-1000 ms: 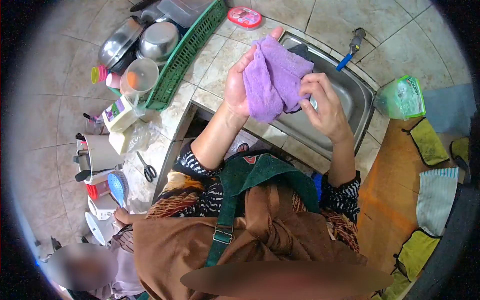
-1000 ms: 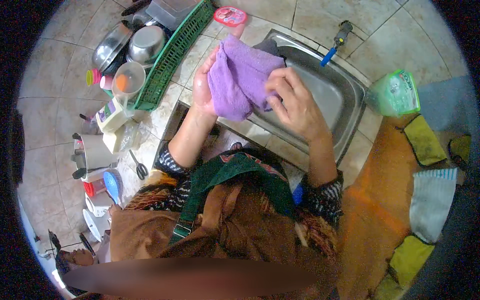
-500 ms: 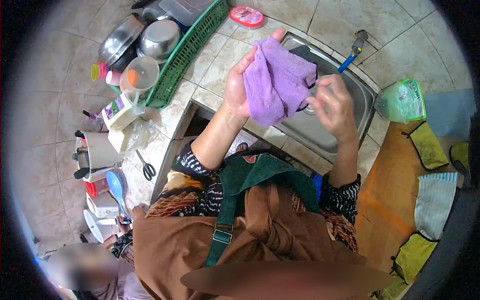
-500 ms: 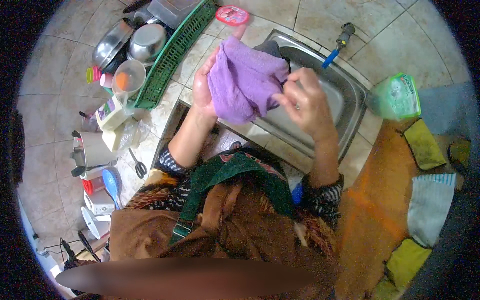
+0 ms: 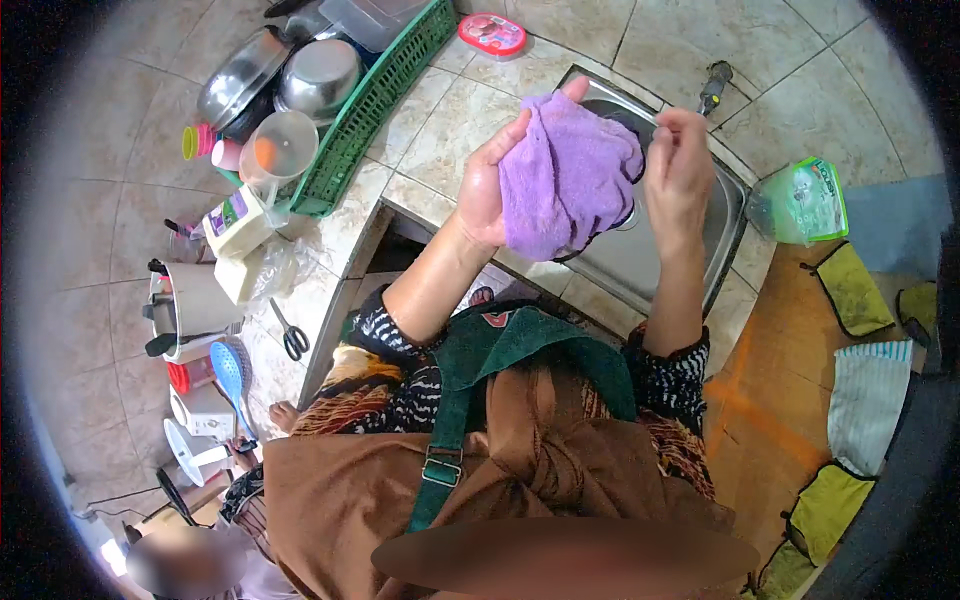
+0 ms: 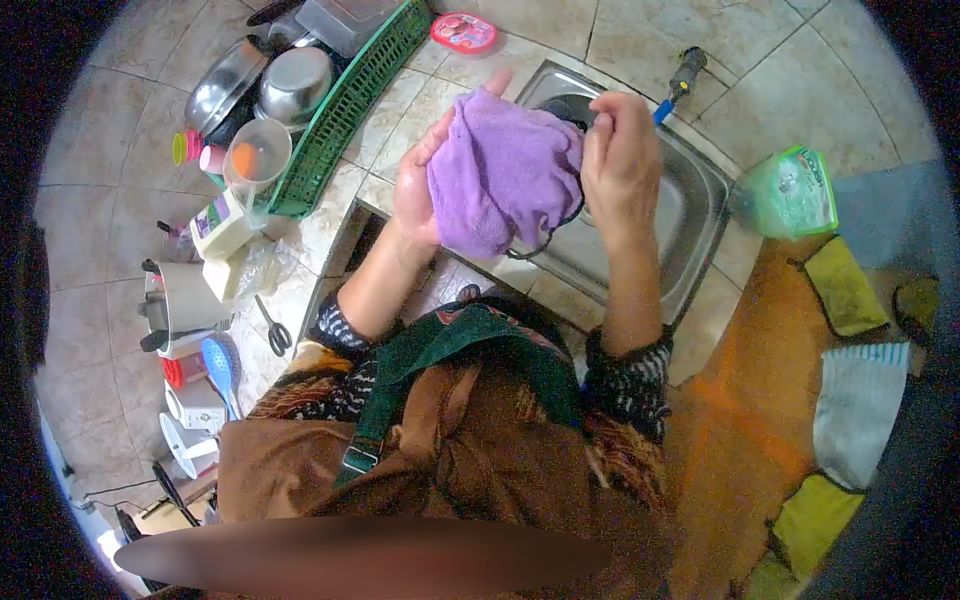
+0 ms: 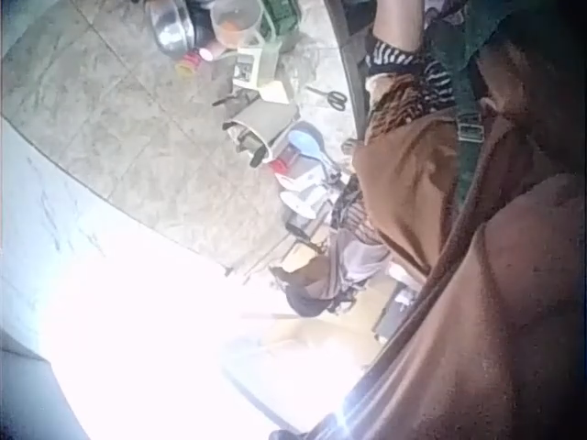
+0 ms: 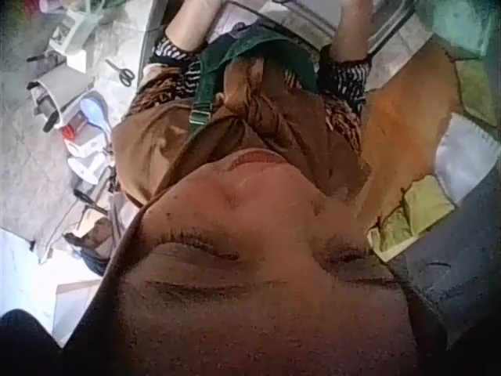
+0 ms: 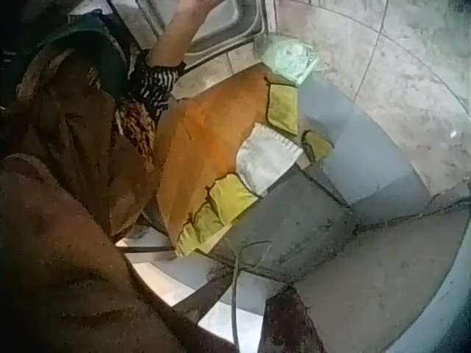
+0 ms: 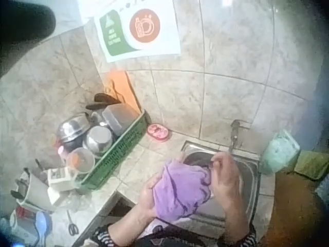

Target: Wash a small purple and black cloth in a kitchen sink.

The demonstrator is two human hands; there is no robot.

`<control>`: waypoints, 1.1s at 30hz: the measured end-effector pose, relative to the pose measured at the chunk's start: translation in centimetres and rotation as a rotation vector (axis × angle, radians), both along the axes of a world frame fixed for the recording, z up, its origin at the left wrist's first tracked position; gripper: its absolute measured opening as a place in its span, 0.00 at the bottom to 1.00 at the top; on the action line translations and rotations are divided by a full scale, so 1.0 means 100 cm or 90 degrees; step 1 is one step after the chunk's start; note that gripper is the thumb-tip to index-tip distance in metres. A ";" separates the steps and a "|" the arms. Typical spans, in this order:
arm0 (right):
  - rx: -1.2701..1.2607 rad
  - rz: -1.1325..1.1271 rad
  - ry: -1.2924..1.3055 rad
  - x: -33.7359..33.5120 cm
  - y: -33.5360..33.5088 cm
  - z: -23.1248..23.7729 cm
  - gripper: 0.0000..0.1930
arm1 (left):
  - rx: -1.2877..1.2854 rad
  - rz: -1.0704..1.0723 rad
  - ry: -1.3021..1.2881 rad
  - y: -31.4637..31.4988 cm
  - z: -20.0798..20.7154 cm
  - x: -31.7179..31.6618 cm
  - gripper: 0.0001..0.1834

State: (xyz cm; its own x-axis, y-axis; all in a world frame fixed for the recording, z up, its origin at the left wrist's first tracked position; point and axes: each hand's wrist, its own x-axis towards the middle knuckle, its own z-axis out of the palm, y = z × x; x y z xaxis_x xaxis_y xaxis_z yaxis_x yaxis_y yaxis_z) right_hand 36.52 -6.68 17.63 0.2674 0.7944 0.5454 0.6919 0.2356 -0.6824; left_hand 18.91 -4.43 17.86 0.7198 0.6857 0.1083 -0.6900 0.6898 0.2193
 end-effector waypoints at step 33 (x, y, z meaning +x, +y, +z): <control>-0.103 0.104 -0.020 0.045 0.040 -0.039 0.21 | 0.201 0.237 0.701 0.035 -0.145 -0.015 0.23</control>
State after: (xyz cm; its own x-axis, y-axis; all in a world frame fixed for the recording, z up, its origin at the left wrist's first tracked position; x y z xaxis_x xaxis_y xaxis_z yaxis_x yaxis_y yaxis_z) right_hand 41.02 -2.68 13.69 0.1129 0.9035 0.4135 0.6744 0.2359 -0.6996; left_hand 17.39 -0.94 3.36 0.2948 0.9253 -0.2386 -0.1717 0.2969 0.9393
